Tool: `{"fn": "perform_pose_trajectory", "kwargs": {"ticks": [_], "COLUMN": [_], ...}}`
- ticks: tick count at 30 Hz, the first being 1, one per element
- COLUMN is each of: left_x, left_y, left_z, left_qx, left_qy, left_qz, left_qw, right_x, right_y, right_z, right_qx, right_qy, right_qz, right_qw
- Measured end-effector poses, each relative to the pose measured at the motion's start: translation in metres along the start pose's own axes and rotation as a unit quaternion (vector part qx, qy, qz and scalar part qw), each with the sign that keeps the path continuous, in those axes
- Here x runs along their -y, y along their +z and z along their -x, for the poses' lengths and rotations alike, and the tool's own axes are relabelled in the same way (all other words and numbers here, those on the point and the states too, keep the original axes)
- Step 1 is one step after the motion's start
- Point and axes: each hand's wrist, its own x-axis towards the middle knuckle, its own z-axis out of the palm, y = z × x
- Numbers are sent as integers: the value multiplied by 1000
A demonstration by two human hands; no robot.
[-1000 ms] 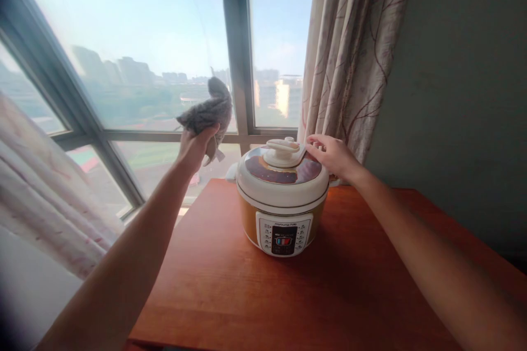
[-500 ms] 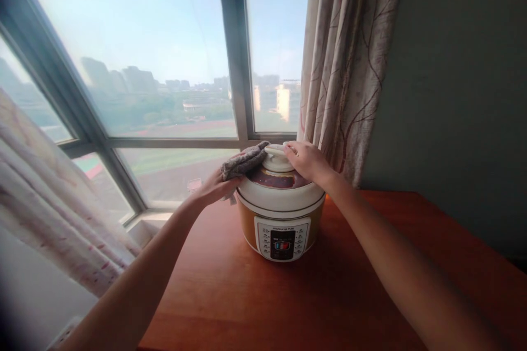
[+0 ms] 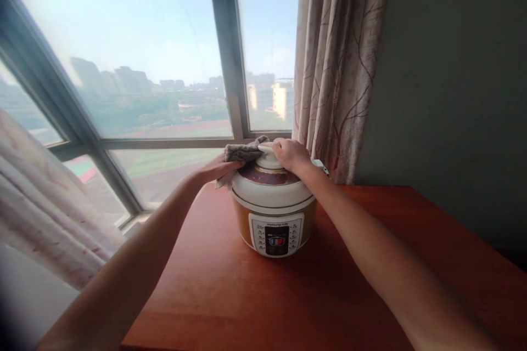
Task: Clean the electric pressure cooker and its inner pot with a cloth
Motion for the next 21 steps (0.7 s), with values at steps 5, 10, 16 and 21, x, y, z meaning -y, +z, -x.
{"fn": "perform_pose_trajectory", "kwargs": {"ticks": [5,10,16,21], "left_x": [5,9,17,21], "left_y": [11,37,47,29], "left_z": [-51,-99,-113,-81], "left_qx": [80,122,119,107], "left_qy": [-49,-129,-130,-115], "left_qz": [-81,-156,-159,-113], "left_qw": [992,972,971,981], "right_x": [-3,-7,-14,-20], "right_y": [0,2,2,3], "right_z": [-1,1,3,-1], "right_qx": [-1,-11,-36,-78], "right_qy": [0,8,28,82], "right_qz": [-36,-98,-197,-272], "right_qw": [999,995,979,956]}}
